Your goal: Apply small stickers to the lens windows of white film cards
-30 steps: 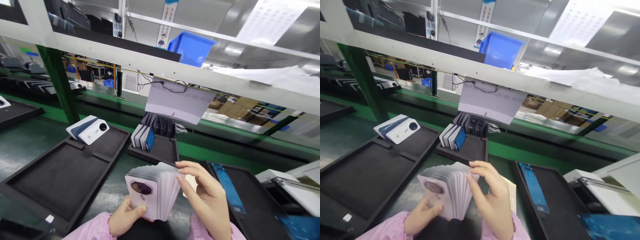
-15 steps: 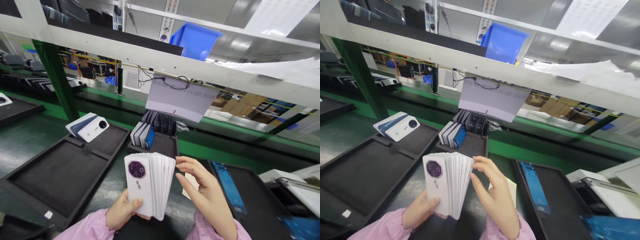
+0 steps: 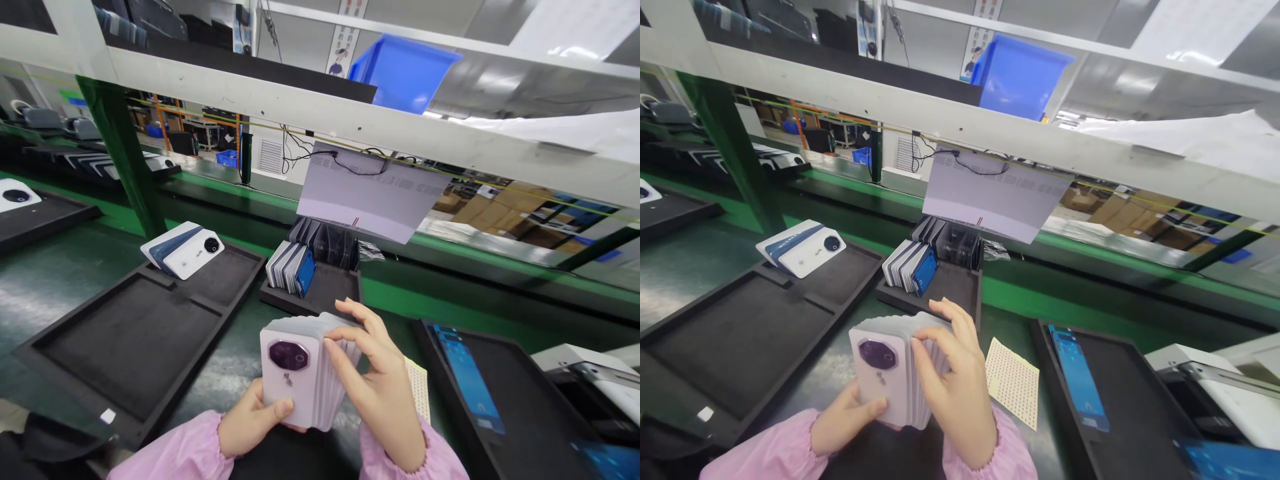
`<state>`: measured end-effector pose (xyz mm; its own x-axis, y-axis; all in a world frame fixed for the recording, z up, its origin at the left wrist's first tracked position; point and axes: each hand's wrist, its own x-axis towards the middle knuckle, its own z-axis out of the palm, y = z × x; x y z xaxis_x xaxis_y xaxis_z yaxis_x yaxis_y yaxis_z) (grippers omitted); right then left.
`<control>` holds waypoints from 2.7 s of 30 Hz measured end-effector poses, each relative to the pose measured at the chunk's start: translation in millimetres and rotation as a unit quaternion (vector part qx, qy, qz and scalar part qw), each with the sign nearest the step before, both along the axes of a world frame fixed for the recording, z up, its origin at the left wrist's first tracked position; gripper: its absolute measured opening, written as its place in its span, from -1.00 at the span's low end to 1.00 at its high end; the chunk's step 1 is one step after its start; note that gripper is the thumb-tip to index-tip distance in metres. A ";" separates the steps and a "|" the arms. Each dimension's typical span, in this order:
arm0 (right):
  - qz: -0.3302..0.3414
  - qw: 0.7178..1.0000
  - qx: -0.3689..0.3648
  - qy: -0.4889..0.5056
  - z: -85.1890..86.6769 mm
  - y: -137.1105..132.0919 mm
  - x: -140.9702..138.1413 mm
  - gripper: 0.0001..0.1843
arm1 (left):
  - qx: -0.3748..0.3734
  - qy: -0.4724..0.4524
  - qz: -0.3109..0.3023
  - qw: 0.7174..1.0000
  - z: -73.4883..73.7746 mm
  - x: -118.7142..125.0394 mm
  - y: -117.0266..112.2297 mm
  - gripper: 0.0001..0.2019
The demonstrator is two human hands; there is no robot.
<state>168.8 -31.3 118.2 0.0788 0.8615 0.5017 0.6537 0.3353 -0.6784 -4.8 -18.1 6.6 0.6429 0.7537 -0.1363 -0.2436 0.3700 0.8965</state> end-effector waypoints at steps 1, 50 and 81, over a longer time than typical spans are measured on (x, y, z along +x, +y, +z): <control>0.002 1.000 -0.005 0.005 0.2 0.3 0.5 -0.90 | 0.004 0.002 -0.001 1.000 0.1 0.1 0.0 -0.62; 0.137 0.975 -0.152 0.085 1.6 12.5 34.7 -0.78 | 0.013 0.016 -0.085 0.996 3.6 -5.3 5.7 -0.64; 0.226 0.941 -0.183 0.174 -0.7 19.8 49.1 -0.82 | -0.022 0.003 -0.177 0.984 5.7 -5.9 7.5 -0.63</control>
